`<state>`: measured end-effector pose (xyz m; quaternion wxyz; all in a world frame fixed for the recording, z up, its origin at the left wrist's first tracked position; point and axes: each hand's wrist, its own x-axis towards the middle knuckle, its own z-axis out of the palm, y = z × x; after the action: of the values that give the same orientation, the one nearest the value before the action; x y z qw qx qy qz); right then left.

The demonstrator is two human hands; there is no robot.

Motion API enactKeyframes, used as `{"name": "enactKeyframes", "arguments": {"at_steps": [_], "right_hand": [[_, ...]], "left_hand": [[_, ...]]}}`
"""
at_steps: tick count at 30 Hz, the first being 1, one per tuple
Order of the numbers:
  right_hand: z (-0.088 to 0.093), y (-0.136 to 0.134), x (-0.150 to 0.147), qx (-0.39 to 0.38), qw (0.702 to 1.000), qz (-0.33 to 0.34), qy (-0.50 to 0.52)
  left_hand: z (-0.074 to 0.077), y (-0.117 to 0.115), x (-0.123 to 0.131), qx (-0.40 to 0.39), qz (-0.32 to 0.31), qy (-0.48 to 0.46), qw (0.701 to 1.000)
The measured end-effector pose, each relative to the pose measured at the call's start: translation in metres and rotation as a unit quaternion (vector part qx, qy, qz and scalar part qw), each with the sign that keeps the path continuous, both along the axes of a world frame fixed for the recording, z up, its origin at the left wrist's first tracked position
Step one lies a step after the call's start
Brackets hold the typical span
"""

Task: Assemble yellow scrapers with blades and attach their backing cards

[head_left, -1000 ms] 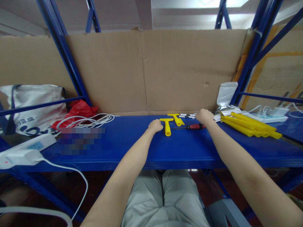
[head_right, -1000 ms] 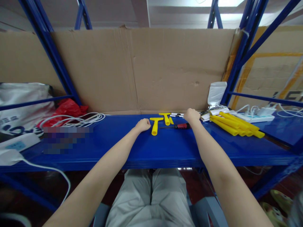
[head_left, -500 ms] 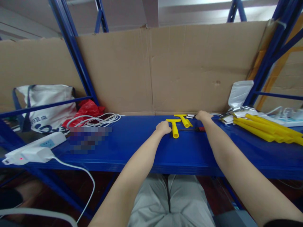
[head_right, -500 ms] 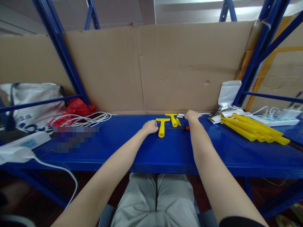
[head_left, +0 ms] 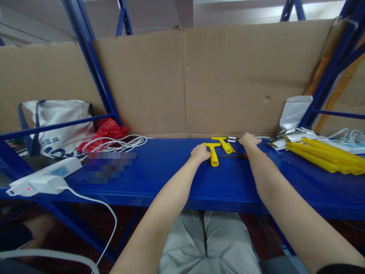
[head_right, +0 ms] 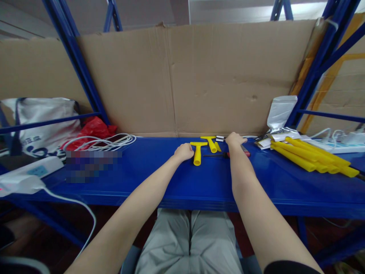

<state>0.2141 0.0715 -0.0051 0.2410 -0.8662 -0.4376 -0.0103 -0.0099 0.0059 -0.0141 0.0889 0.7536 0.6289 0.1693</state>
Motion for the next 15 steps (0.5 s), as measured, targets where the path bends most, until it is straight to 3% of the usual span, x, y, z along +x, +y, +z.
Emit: {"name": "enactKeyframes", "arguments": {"at_steps": [3, 6, 11, 15], "right_hand": [[0.006, -0.005, -0.002, 0.027, 0.998, -0.050, 0.023], [0.012, -0.013, -0.003, 0.078, 0.995, -0.048, 0.035], [0.018, -0.028, -0.003, 0.180, 0.981, 0.038, 0.057], [0.015, -0.039, -0.002, 0.304, 0.941, 0.091, 0.116]], "left_hand": [[-0.001, 0.001, 0.000, 0.009, -0.001, -0.020, 1.000], [-0.001, 0.002, 0.000, 0.023, 0.006, -0.035, 0.999], [-0.002, 0.005, -0.001, 0.056, 0.011, -0.059, 0.997], [-0.003, 0.006, 0.000, 0.056, 0.012, -0.057, 0.997]]}}
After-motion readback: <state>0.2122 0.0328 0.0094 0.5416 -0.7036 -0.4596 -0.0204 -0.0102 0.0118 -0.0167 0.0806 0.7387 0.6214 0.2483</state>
